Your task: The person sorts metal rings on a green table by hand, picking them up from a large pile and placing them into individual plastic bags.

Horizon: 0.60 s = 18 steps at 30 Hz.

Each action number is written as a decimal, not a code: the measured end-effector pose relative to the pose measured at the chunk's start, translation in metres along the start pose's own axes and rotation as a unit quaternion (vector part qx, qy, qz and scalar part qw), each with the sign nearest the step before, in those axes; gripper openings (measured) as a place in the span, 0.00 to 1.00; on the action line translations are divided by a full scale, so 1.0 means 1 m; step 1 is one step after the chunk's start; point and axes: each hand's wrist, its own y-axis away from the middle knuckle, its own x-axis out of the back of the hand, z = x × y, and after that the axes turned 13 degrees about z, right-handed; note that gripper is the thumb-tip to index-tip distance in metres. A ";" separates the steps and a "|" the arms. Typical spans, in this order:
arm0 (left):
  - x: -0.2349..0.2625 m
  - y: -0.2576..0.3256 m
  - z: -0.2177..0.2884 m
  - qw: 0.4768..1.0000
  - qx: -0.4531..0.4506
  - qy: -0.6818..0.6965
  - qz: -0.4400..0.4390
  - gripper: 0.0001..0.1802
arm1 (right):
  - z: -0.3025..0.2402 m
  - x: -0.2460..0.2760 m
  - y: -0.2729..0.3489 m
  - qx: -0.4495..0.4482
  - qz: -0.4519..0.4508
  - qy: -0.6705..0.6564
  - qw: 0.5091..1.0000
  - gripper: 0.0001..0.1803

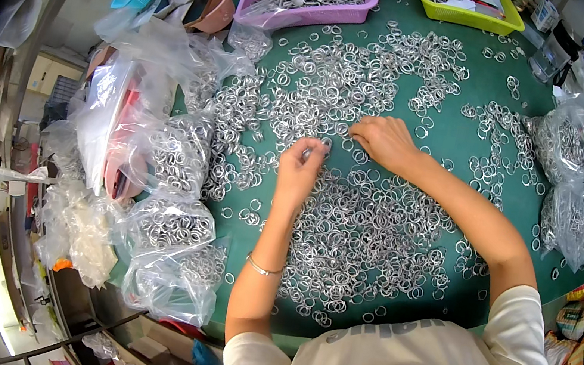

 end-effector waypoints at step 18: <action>0.020 0.036 0.009 0.920 0.248 0.304 0.003 0.13 | -0.003 0.006 -0.003 0.107 -0.044 0.052 0.992 0.03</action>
